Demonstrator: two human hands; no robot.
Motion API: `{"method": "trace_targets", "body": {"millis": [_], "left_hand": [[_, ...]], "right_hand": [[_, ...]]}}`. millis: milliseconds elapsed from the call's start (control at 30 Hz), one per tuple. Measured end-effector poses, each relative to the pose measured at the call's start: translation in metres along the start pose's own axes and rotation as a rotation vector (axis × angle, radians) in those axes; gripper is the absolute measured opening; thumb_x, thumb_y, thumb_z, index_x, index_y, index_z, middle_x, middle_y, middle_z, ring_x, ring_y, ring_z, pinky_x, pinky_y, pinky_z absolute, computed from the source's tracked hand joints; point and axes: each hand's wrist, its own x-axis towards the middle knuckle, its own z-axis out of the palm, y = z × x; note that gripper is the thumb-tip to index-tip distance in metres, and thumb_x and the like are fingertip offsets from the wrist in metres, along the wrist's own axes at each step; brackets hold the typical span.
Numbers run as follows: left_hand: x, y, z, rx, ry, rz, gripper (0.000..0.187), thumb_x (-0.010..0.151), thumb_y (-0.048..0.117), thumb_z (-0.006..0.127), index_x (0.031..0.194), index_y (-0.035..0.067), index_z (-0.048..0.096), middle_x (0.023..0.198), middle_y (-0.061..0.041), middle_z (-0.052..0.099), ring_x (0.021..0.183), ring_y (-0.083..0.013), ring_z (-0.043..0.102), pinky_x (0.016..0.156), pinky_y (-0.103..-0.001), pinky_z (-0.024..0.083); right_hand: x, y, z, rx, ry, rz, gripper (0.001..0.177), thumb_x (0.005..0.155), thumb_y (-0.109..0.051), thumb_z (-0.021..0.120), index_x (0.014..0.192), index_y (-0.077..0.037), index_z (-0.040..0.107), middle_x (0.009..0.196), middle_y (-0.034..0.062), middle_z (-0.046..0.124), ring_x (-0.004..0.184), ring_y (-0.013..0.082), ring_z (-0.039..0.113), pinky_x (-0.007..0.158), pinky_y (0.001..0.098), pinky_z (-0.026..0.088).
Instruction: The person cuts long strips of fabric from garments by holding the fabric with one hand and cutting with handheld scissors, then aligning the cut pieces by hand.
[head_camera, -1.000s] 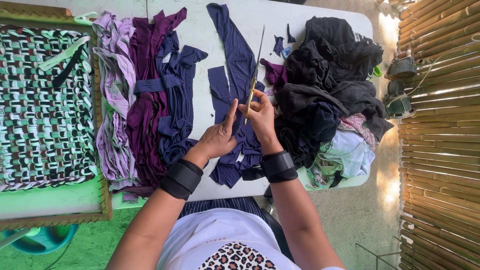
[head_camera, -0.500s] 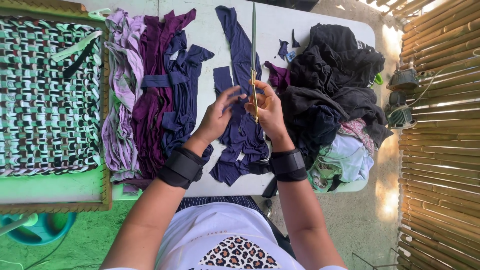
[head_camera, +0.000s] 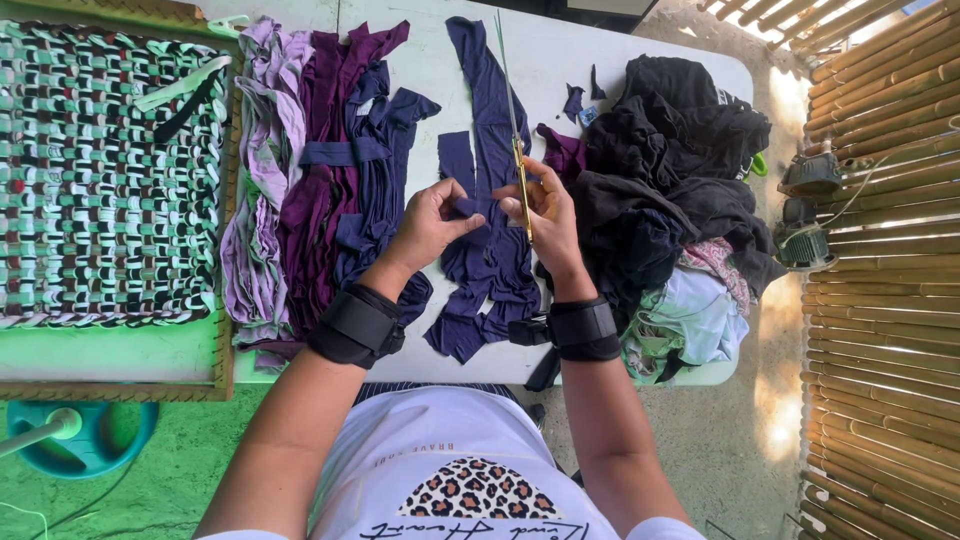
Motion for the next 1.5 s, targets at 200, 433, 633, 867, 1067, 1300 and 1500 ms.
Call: {"method": "trace_targets", "body": {"millis": [200,433,633,867,1067,1300,1500], "left_hand": [[-0.009,0.001,0.001,0.293,0.076,-0.026,0.044,0.092,0.032,0.085,0.082,0.001,0.055,0.069,-0.002,0.050,0.068,-0.0096,0.043,0.059,-0.029,0.039],[-0.009,0.012,0.004,0.364,-0.008,0.017,0.050,0.079,0.048,0.087,0.093,0.002,0.072,0.070,-0.005,0.070,0.063,-0.0078,0.063,0.060,-0.029,0.052],[-0.004,0.010,0.011,0.454,-0.051,-0.068,0.047,0.077,0.033,0.093,0.078,-0.004,0.064,0.064,-0.009,0.061,0.060,-0.0094,0.050,0.056,-0.030,0.046],[-0.002,0.035,0.007,0.301,-0.034,-0.045,0.028,0.078,0.023,0.089,0.085,0.002,0.072,0.072,-0.001,0.071,0.067,-0.0029,0.061,0.061,-0.025,0.051],[-0.006,-0.024,-0.005,0.067,-0.245,-0.159,0.030,0.080,0.016,0.086,0.102,0.000,0.073,0.090,-0.002,0.075,0.082,-0.0050,0.067,0.074,-0.024,0.056],[-0.025,-0.094,-0.013,-0.095,-0.373,-0.350,0.029,0.090,0.015,0.076,0.112,-0.003,0.075,0.098,-0.008,0.080,0.090,-0.0108,0.076,0.085,-0.026,0.060],[-0.023,-0.127,-0.019,0.219,-0.334,-0.376,0.034,0.092,0.020,0.077,0.119,-0.001,0.076,0.102,-0.013,0.081,0.092,-0.0204,0.076,0.085,-0.034,0.057]], "right_hand": [[-0.009,0.001,-0.002,0.072,-0.063,-0.061,0.073,0.087,-0.011,0.084,0.148,-0.002,0.045,0.113,0.0120,0.073,0.106,0.0128,0.068,0.091,0.0254,0.055],[-0.014,-0.011,0.008,0.085,-0.081,-0.072,0.078,0.085,-0.012,0.086,0.151,-0.003,0.044,0.119,0.0127,0.070,0.111,0.0152,0.067,0.095,0.0292,0.056],[-0.007,-0.027,0.021,0.060,-0.142,-0.024,0.078,0.081,-0.004,0.086,0.147,-0.003,0.044,0.119,0.0117,0.070,0.112,0.0161,0.068,0.097,0.0303,0.057],[0.008,-0.019,0.016,-0.130,-0.103,0.068,0.066,0.083,0.001,0.083,0.140,-0.003,0.051,0.103,0.0061,0.074,0.097,0.0105,0.070,0.082,0.0261,0.058],[0.027,-0.045,-0.001,-0.123,-0.088,-0.045,0.063,0.084,0.009,0.080,0.141,-0.003,0.054,0.095,0.0017,0.069,0.090,0.0067,0.066,0.080,0.0228,0.055],[0.046,-0.069,-0.012,-0.183,-0.006,-0.098,0.063,0.086,0.011,0.078,0.142,-0.004,0.054,0.097,0.0007,0.069,0.090,0.0067,0.067,0.085,0.0228,0.055],[0.043,-0.059,-0.002,-0.242,-0.028,-0.092,0.065,0.084,0.009,0.080,0.142,-0.005,0.055,0.096,-0.0010,0.068,0.088,0.0058,0.065,0.082,0.0229,0.054]]}}
